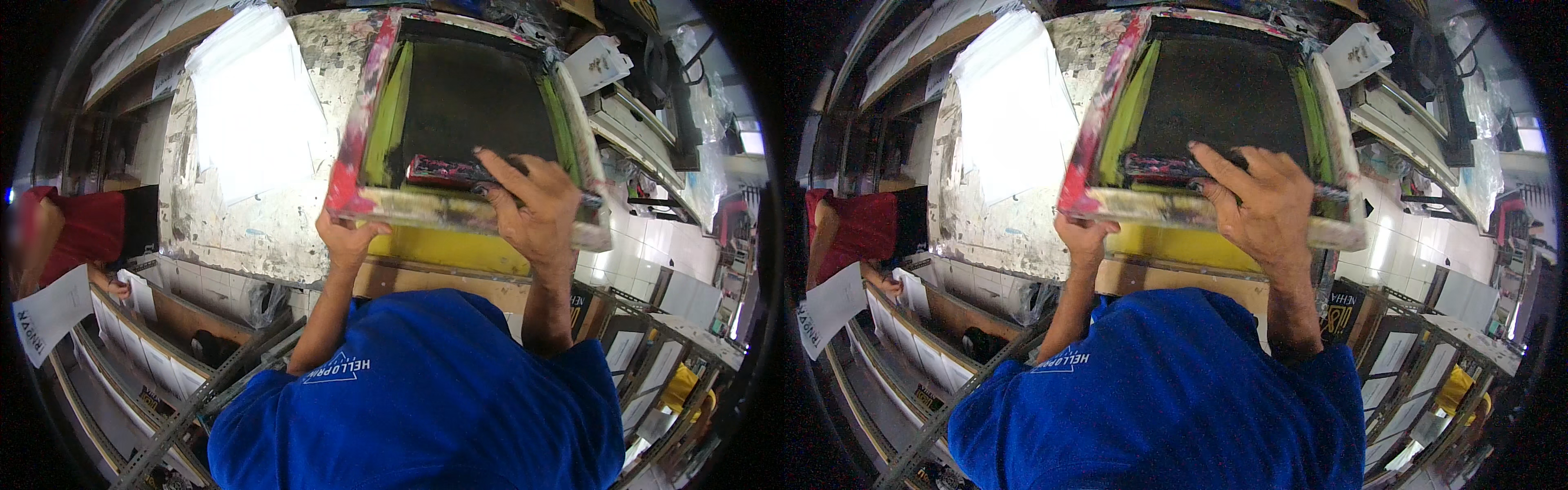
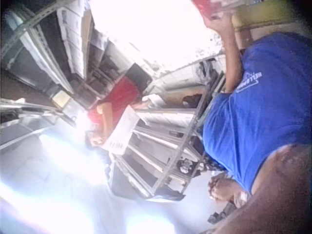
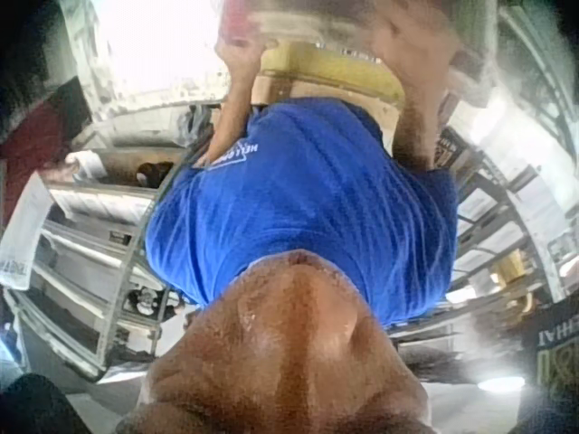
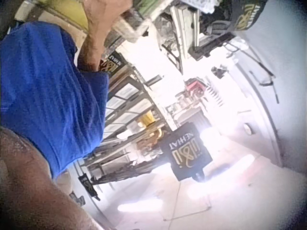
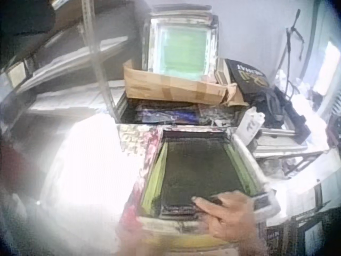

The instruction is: The person performs screen printing by placing sheets of paper on a printing board, lowering a screen frame, and using a squeegee to apply ink. They lift the frame after each print and move the printed sheet to the side while an assistant provides new sheets.

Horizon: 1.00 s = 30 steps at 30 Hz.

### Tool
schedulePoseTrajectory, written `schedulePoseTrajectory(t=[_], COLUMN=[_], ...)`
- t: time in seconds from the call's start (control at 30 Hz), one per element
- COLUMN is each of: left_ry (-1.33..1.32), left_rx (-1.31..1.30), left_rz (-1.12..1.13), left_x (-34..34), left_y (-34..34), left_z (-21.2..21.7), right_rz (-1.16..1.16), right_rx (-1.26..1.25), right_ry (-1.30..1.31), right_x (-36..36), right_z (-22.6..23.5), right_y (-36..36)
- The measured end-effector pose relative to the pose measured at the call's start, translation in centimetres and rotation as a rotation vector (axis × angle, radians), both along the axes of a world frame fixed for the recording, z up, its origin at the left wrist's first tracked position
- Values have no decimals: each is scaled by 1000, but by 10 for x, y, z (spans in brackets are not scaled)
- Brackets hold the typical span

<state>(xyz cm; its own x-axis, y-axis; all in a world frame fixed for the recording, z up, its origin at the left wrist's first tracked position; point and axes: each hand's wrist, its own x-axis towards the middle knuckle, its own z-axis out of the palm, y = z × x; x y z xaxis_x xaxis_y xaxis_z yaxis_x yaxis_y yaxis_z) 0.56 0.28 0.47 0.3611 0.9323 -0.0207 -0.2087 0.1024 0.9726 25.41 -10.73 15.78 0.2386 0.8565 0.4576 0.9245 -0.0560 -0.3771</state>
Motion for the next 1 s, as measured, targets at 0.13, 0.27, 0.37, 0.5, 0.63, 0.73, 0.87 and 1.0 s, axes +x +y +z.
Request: schedulePoseTrajectory(t=[0.13,0.27,0.37,0.5,0.63,0.73,0.87,1.0], left_ry=[153,563,678,820,762,807,749,741], left_rx=[83,625,655,624,626,615,576,569], left_rz=[-53,10,27,2,13,-3,-6,-2], left_x=[-28,-29,-31,-34,-34,-37,-38,-40], left_y=[-18,-13,-14,-18,-17,-17,-17,-20], left_z=[-69,-83,-90,-86,-80,-83,-84,-85], right_rz=[25,72,4,-51,-86,-108,-119,-105], right_rx=[-117,-286,-583,-340,-249,-184,-95,-88], right_ry=[249,132,-12,-5,-55,-113,-195,-226], right_x=[-5,-11,-28,-4,44,88,141,178], right_z=[-66,-137,-149,-183,-195,-200,-209,-213], right_y=[1,-9,-9,13,62,107,163,208])
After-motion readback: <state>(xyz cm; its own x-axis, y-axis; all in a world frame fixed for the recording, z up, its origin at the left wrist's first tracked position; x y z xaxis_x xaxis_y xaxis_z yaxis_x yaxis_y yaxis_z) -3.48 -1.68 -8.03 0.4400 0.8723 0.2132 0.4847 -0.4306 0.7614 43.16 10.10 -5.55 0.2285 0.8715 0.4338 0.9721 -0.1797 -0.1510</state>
